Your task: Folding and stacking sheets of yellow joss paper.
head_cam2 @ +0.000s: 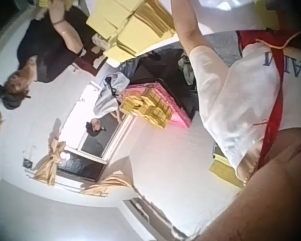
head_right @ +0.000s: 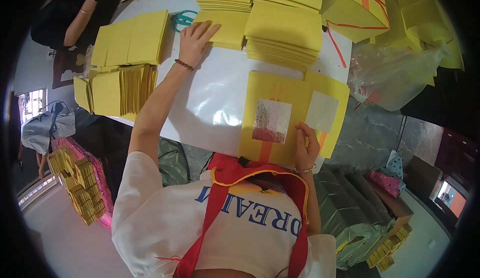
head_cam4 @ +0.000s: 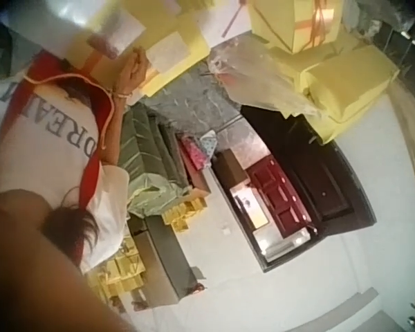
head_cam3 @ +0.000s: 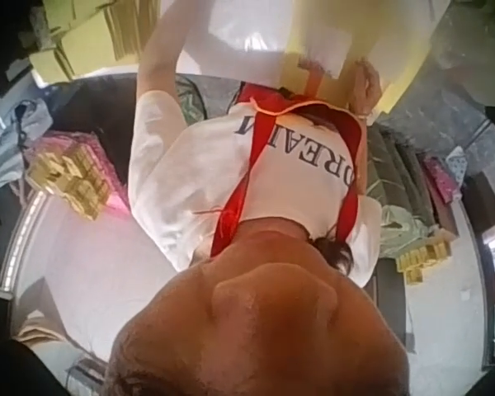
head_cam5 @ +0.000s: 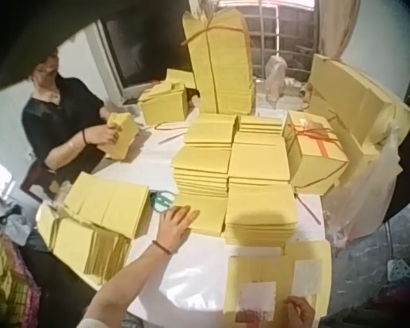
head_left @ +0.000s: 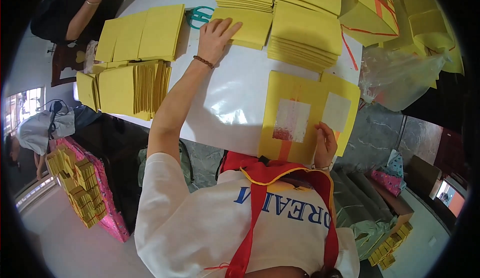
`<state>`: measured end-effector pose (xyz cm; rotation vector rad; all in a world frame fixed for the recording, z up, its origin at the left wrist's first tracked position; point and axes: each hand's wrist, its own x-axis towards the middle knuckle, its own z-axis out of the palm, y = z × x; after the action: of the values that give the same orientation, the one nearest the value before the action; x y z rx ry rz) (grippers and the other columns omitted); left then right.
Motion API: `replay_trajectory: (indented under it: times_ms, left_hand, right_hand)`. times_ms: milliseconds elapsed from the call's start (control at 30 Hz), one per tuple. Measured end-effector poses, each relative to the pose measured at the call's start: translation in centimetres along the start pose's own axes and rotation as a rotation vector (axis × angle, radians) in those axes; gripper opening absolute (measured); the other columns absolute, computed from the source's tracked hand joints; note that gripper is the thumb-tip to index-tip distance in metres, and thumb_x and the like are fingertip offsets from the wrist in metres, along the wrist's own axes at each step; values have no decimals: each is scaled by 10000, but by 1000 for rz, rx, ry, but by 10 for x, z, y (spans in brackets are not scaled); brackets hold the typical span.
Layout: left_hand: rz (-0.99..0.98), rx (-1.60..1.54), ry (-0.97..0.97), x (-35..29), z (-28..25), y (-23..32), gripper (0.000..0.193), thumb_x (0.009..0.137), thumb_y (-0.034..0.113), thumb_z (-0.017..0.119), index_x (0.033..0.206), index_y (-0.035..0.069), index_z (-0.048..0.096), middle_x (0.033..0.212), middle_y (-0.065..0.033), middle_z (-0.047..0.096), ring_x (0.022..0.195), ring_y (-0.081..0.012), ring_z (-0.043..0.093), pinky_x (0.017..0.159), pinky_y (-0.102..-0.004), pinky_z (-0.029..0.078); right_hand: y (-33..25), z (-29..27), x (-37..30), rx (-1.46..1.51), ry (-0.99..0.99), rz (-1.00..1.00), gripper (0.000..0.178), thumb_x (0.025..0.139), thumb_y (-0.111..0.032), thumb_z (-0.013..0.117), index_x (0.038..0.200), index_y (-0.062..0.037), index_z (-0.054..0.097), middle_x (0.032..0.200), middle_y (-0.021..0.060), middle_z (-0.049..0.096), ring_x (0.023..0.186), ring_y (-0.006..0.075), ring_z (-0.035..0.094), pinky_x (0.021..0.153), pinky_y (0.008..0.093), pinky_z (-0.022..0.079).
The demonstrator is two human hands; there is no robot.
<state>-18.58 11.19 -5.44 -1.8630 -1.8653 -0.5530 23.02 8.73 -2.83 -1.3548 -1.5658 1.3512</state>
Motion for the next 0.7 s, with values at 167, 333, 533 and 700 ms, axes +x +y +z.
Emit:
replay_trajectory:
  times_ms: [167,333,533,700]
  left_hand:
    - [16,16,-188,8,5,2,552,709,85,576,1242,212,511,1158,-15,536,1047,-205,485,876,-362,342]
    - [-26,43,-178,10,-7,8,529,738,77,562,1249,199,498,1165,-38,528,1063,-217,478,875,-375,349]
    - [-70,-15,-358,5,-6,13,527,772,95,541,1288,145,444,1245,-99,471,1110,-267,458,917,-390,362]
    - [24,173,-493,5,0,13,602,742,101,592,1305,84,380,1251,-137,442,1102,-282,455,872,-400,408]
  right_hand:
    - [5,3,3,13,37,50,200,883,-95,542,1043,7,606,965,73,630,927,146,564,825,268,434]
    - [11,3,5,-6,22,21,199,885,-88,538,1047,9,604,961,71,628,925,142,561,828,264,431]
    - [9,4,7,22,13,53,202,881,-85,540,1052,5,600,961,65,617,922,133,549,837,261,421]
    - [6,3,9,-8,-26,37,200,879,-80,536,1050,4,595,985,69,607,925,140,548,843,264,418]
